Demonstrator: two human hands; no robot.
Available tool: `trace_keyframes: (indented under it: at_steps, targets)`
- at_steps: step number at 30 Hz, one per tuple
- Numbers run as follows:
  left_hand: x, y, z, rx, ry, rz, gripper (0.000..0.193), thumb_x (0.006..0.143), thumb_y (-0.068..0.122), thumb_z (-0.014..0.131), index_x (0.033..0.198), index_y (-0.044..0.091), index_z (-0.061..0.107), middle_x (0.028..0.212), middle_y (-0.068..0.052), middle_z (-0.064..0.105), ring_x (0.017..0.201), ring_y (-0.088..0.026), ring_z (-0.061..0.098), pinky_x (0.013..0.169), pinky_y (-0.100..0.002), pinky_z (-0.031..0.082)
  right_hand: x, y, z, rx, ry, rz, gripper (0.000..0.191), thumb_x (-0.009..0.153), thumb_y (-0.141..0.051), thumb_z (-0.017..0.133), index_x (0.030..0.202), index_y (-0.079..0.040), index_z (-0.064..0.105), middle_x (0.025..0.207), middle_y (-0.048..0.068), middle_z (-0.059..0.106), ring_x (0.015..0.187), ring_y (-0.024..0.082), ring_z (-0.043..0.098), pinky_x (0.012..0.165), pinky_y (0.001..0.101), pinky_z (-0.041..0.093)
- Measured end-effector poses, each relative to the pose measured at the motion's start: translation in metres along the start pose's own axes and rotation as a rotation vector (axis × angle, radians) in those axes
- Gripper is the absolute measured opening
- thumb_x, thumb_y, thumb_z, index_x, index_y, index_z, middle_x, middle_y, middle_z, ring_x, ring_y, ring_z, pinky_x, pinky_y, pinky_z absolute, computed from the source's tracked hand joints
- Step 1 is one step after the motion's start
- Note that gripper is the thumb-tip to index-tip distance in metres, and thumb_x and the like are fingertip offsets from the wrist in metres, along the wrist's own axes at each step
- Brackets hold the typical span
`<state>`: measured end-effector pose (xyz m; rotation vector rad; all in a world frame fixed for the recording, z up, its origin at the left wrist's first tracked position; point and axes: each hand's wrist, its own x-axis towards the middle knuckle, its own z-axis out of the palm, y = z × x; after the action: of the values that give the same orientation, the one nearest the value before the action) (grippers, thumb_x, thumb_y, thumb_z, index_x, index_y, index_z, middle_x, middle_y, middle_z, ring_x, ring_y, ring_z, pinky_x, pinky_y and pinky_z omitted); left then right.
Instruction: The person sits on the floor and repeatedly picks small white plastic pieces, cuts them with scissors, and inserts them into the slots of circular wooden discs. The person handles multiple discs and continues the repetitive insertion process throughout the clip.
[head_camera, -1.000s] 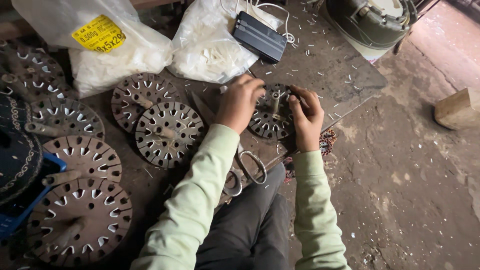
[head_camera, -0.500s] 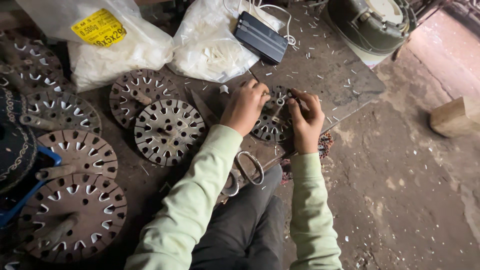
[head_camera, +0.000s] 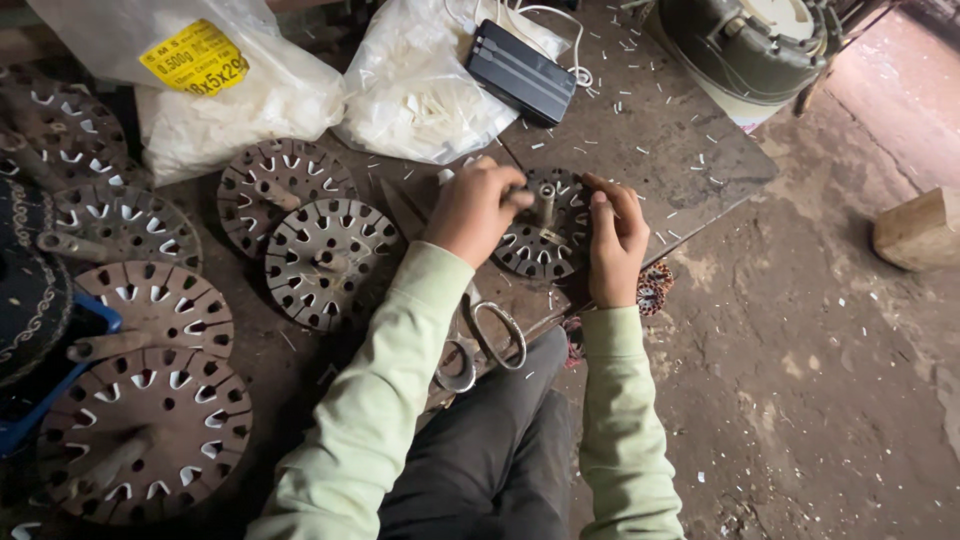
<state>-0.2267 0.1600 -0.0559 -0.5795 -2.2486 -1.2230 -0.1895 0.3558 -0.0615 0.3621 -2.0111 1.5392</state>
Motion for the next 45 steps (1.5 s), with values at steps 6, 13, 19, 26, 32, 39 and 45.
trace_keyframes:
  at_steps: [6,13,19,26,32,39,45]
  targets:
    - [-0.006,0.003,0.007,0.076,-0.028,-0.066,0.011,0.074,0.005,0.081,0.079,0.005,0.072,0.085,-0.015,0.068,0.086,-0.035,0.068,0.076,-0.043,0.054,0.0,0.001,-0.001,0.034,-0.003,0.07,0.028,0.106,-0.011,0.054,0.125,0.003,0.069,0.109,0.006,0.061,0.105,0.013,0.056,0.097,0.0254,0.043]
    - [0.011,0.02,-0.011,-0.052,0.189,-0.071,0.019,0.074,0.005,0.083,0.085,0.007,0.068,0.088,-0.01,0.068,0.083,-0.028,0.069,0.075,-0.04,0.056,0.001,0.012,-0.003,0.092,-0.008,0.083,0.027,0.104,-0.011,0.055,0.125,0.002,0.067,0.118,0.003,0.068,0.11,0.012,0.06,0.1,0.025,0.046]
    - [0.009,0.008,-0.019,0.068,0.295,0.074,0.023,0.08,0.003,0.076,0.102,0.008,0.071,0.108,-0.015,0.068,0.1,-0.032,0.066,0.087,-0.04,0.053,0.01,0.021,-0.005,0.377,0.061,0.347,0.03,0.103,-0.012,0.064,0.128,0.003,0.063,0.108,0.004,0.067,0.096,0.009,0.06,0.085,0.024,0.049]
    - [0.01,0.012,0.018,-0.22,0.034,0.055,0.032,0.081,-0.006,0.065,0.11,0.005,0.074,0.113,-0.011,0.071,0.106,-0.03,0.068,0.089,-0.036,0.054,0.014,0.009,-0.022,0.637,-0.076,0.536,0.038,0.102,-0.012,0.062,0.134,0.008,0.059,0.112,0.009,0.068,0.102,0.015,0.065,0.092,0.0289,0.052]
    - [0.011,0.015,0.014,-0.108,0.041,0.205,0.022,0.079,0.005,0.077,0.101,0.006,0.078,0.103,-0.009,0.071,0.096,-0.032,0.066,0.084,-0.04,0.053,0.016,0.004,-0.024,0.72,-0.174,0.506,0.045,0.103,-0.012,0.061,0.143,0.008,0.053,0.118,0.012,0.067,0.107,0.018,0.065,0.098,0.0322,0.052]
    - [0.021,0.013,0.013,-0.215,-0.028,0.259,0.013,0.085,0.008,0.078,0.097,0.004,0.075,0.095,-0.01,0.073,0.09,-0.028,0.07,0.079,-0.039,0.055,0.014,0.0,-0.023,0.662,-0.153,0.52,0.044,0.102,-0.011,0.06,0.143,0.006,0.053,0.117,0.01,0.068,0.106,0.016,0.065,0.095,0.0305,0.052]
    - [0.025,0.013,0.007,-0.283,-0.073,0.232,0.008,0.091,0.003,0.072,0.099,0.001,0.071,0.094,-0.011,0.072,0.087,-0.026,0.071,0.079,-0.036,0.056,0.013,-0.003,-0.021,0.644,-0.166,0.512,0.042,0.103,-0.01,0.06,0.143,0.002,0.056,0.112,0.006,0.067,0.1,0.013,0.064,0.089,0.0297,0.052]
